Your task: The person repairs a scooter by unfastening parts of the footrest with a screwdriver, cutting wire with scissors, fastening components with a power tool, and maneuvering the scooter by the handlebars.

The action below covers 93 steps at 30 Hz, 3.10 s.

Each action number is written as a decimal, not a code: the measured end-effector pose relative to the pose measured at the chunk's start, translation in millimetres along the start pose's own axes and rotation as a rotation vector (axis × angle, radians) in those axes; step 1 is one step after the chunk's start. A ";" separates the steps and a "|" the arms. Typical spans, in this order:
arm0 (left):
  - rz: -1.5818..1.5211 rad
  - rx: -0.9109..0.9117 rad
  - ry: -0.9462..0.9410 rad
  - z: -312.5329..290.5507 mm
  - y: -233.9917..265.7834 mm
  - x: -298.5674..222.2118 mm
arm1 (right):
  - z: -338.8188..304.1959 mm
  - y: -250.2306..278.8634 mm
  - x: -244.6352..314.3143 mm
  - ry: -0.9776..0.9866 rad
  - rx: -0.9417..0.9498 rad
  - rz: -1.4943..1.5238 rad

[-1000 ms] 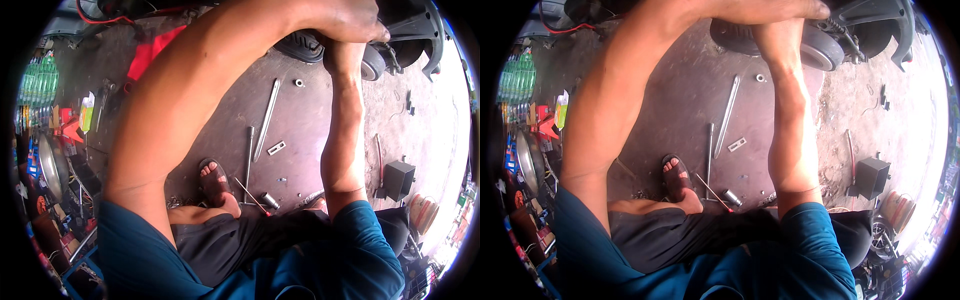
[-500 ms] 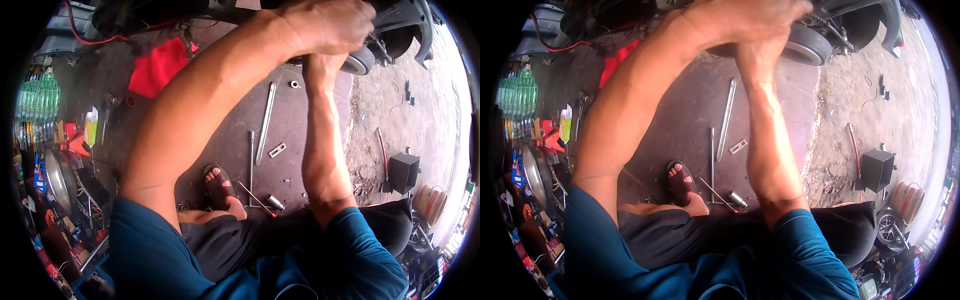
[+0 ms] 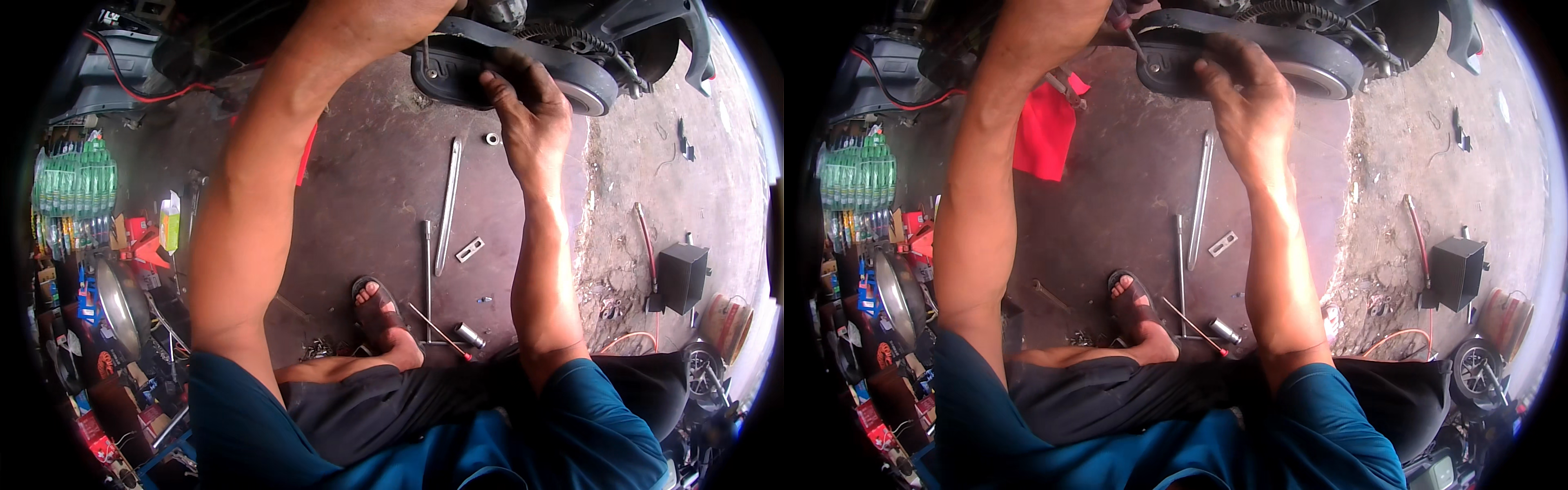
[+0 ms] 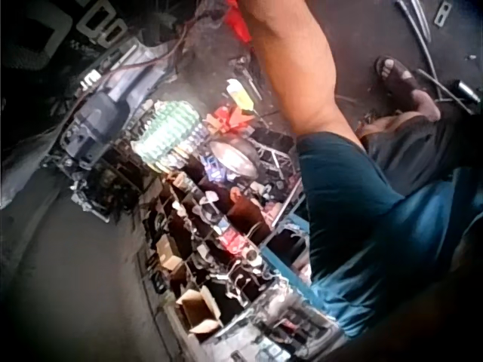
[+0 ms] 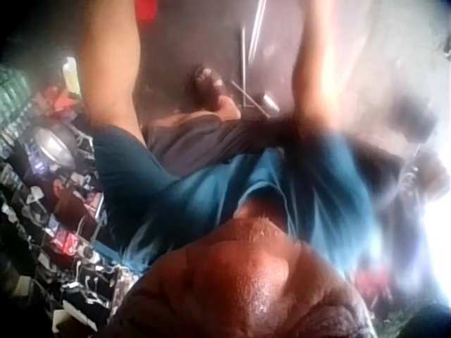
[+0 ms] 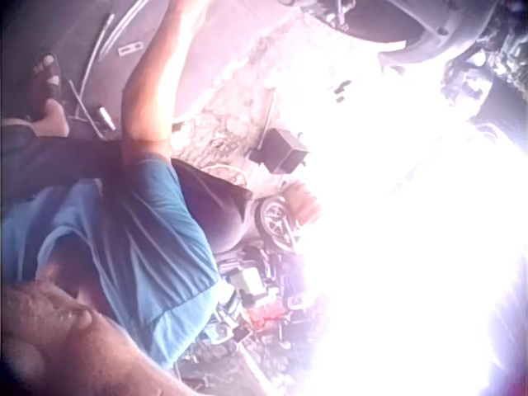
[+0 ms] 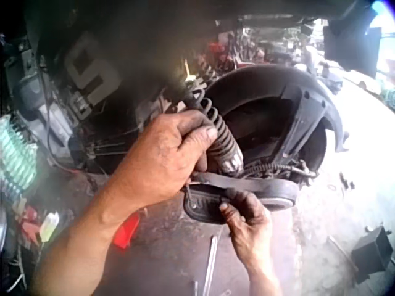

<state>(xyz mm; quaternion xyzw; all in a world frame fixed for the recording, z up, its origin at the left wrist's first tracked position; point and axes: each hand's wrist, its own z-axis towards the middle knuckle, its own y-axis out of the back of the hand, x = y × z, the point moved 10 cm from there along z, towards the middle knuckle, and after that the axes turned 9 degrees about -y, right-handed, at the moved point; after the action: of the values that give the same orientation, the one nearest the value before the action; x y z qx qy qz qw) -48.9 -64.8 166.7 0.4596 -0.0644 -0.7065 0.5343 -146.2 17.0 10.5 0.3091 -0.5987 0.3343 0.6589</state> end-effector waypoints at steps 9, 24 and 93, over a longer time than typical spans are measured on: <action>0.055 -0.068 0.032 -6.0 -0.9 8.2 | -7.1 -14.4 12.9 0.210 -0.085 -0.303; 0.169 -0.115 -0.096 -6.1 -5.5 6.0 | -6.9 -15.7 19.6 0.205 -0.076 -0.329; -0.257 -0.557 0.413 -36.6 -6.3 62.3 | -58.6 -11.6 -90.0 -0.537 -0.275 0.578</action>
<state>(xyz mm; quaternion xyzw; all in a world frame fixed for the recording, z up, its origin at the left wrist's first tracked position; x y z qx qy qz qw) -27.4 -98.2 106.1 0.4339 0.2976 -0.6506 0.5477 -108.0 51.3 -84.6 0.1137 -0.8504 0.3301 0.3937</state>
